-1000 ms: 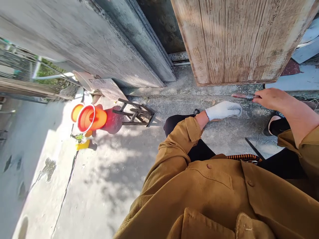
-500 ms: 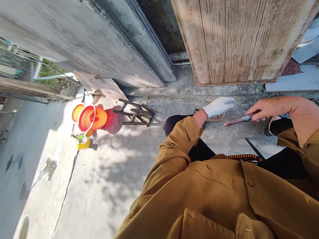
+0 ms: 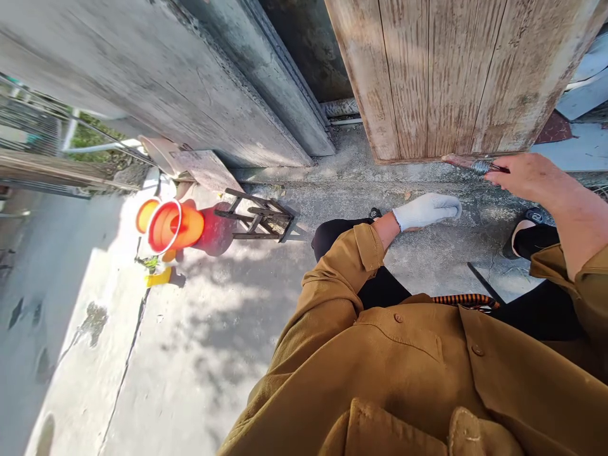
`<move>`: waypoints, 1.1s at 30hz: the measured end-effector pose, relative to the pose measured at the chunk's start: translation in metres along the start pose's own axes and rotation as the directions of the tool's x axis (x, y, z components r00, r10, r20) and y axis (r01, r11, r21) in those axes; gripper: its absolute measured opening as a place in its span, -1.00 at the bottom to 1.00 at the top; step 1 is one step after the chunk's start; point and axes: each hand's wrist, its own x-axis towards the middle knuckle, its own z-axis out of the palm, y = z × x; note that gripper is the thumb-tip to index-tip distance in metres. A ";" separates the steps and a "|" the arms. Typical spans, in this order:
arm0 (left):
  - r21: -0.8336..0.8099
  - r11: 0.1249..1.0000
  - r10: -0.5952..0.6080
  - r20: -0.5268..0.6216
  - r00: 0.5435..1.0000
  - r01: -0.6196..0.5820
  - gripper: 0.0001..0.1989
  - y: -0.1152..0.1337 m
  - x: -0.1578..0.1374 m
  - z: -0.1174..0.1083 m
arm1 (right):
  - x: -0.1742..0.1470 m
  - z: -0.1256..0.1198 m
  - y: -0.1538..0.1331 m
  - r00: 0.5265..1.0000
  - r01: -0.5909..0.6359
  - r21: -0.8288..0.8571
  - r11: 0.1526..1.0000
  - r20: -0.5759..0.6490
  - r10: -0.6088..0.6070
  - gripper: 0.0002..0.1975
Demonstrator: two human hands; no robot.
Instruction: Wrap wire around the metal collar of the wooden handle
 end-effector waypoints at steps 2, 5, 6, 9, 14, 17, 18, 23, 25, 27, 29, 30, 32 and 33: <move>0.038 0.999 0.016 0.028 0.999 -0.017 -0.74 -0.004 0.003 0.002 | 0.003 0.007 -0.003 1.000 -0.016 -0.136 0.991 0.024 0.019 -0.65; 0.124 0.992 -0.001 0.042 0.999 -0.004 -0.72 -0.009 0.005 0.002 | 0.005 0.016 -0.008 0.983 0.010 -0.195 0.981 0.179 0.025 -0.71; 0.158 0.987 -0.017 0.034 0.999 0.012 -0.71 -0.009 0.005 0.001 | 0.005 0.019 -0.009 0.966 0.034 -0.188 0.982 0.258 0.016 -0.75; 0.243 0.969 -0.052 -0.020 0.998 0.056 -0.67 -0.007 0.000 -0.008 | 0.001 0.025 -0.012 0.870 0.110 -0.121 0.986 0.491 -0.037 -0.81; 0.243 0.968 -0.049 -0.094 0.994 0.070 -0.67 -0.007 -0.002 -0.021 | -0.017 0.012 -0.019 0.608 0.201 0.225 0.953 0.734 -0.302 -0.68; 0.094 0.993 -0.058 -0.153 0.987 0.073 -0.72 -0.011 0.002 -0.017 | -0.024 -0.009 -0.010 0.717 0.162 0.448 0.879 0.559 -0.417 -0.61; 0.026 0.997 -0.066 -0.166 0.984 0.071 -0.73 -0.011 0.003 -0.014 | -0.025 -0.015 -0.005 0.815 0.145 0.499 0.854 0.429 -0.389 -0.60; -0.160 0.987 -0.019 -0.053 0.998 0.011 -0.72 -0.002 0.002 0.003 | -0.015 -0.018 0.013 0.993 -0.083 0.584 0.807 -0.022 0.118 -0.72; -0.175 0.985 0.013 0.035 0.999 -0.007 -0.72 0.002 0.000 0.006 | -0.008 -0.009 0.010 0.986 -0.154 0.386 0.910 -0.001 0.168 -0.73; -0.189 0.982 0.021 0.096 0.995 -0.002 -0.72 0.003 -0.001 0.007 | -0.001 0.000 0.002 0.987 -0.156 0.094 0.983 0.052 0.151 -0.71; -0.166 0.986 -0.004 0.099 0.995 0.020 -0.72 0.003 -0.002 0.005 | 0.003 0.008 -0.005 0.980 -0.096 -0.123 0.988 0.165 0.115 -0.72; -0.134 0.990 -0.024 0.074 0.997 0.034 -0.72 0.003 -0.002 0.002 | 0.004 0.011 -0.008 0.966 -0.055 -0.171 0.984 0.241 0.096 -0.75; -0.040 0.997 -0.059 0.001 0.998 0.059 -0.70 0.001 -0.003 -0.005 | 0.002 0.018 -0.012 0.913 0.029 -0.163 0.986 0.405 0.040 -0.78; 0.010 0.998 -0.067 -0.037 0.997 0.067 -0.69 0.001 -0.003 -0.008 | 0.001 0.021 -0.013 0.879 0.065 -0.124 0.990 0.476 0.001 -0.78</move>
